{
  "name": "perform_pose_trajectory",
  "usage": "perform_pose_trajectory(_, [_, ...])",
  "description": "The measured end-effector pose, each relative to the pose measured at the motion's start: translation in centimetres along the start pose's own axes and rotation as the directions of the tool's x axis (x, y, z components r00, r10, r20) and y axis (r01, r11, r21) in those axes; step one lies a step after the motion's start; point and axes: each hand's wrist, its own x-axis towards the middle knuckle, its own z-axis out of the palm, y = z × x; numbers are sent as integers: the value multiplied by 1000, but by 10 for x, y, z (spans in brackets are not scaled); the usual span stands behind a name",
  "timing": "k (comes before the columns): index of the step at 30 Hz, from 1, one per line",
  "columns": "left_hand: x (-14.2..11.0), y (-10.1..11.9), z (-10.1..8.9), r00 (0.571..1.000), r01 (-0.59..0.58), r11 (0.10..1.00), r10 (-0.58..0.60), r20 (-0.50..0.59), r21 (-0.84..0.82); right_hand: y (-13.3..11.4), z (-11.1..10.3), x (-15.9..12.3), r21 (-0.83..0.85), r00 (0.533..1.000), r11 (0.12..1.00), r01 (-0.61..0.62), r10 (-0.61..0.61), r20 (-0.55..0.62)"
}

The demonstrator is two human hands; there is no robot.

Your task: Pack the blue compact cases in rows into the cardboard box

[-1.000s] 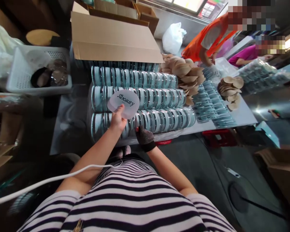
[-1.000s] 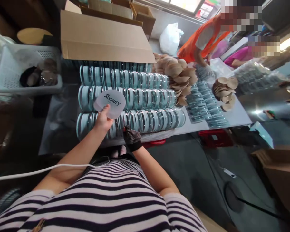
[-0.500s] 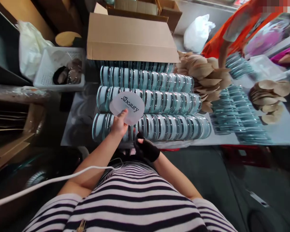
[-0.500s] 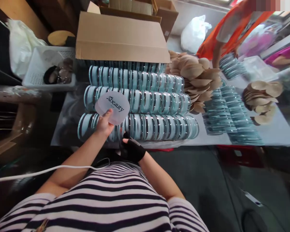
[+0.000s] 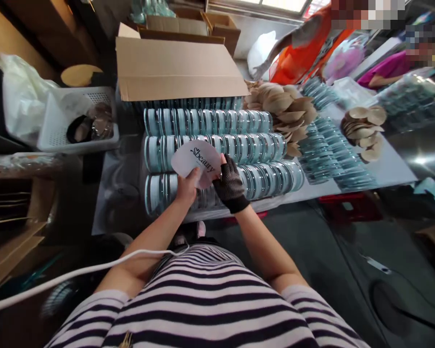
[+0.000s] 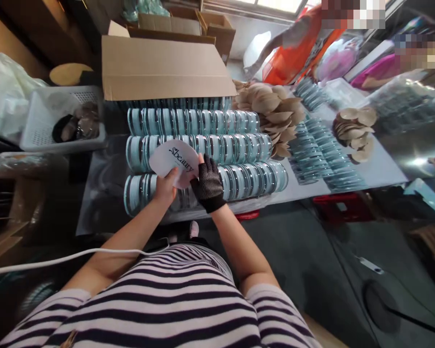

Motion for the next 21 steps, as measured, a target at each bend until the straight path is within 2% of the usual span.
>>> perform_pose_trajectory(2, [-1, -1, 3, 1000, 24, 1000, -24, -17, 7, -11, 9, -4, -36, 999, 999, 36, -37, -23])
perform_pose_trajectory(3, [-1, -1, 5, 999, 40, 999, -40, -28, 8, -15, 12, -5, -18, 1000, 1000, 4, -4, -22])
perform_pose_trajectory(5, [-1, 6, 6, 998, 56, 998, -57, -23, -15, -15, 11, -8, 53, 987, 988, -146, 149, -58])
perform_pose_trajectory(7, [3, 20, 3, 999, 45, 996, -47, -15, -72, -11, 0, -21, 115, 931, 949, -292, 310, -191])
perform_pose_trajectory(8, [6, 29, -1, 999, 34, 994, -36, -16, -106, -9, -9, -35, 115, 900, 939, -325, 345, -267])
perform_pose_trajectory(9, [11, 38, -5, 999, 17, 991, -21, -28, -136, -8, -18, -53, 83, 882, 938, -337, 345, -320])
perform_pose_trajectory(10, [15, 46, -11, 999, 2, 988, -9, -49, -153, -9, -26, -74, 28, 885, 942, -335, 325, -334])
perform_pose_trajectory(11, [20, 53, -16, 997, -5, 988, -6, -71, -153, -12, -33, -96, -51, 908, 944, -326, 298, -293])
perform_pose_trajectory(13, [27, 61, -26, 994, 22, 991, -37, -107, -134, -21, -36, -135, -159, 963, 950, -269, 261, -65])
perform_pose_trajectory(15, [30, 62, -32, 991, 63, 990, -77, -110, -126, -34, -24, -152, -204, 947, 953, -223, 262, 189])
perform_pose_trajectory(17, [30, 58, -33, 992, 72, 989, -84, -98, -127, -46, -1, -144, -257, 890, 937, -238, 316, 327])
perform_pose_trajectory(19, [28, 54, -32, 994, 67, 990, -77, -78, -126, -55, 24, -119, -297, 852, 919, -259, 362, 378])
perform_pose_trajectory(21, [28, 53, -31, 994, 84, 988, -93, -62, -128, -60, 42, -95, -310, 837, 910, -274, 385, 390])
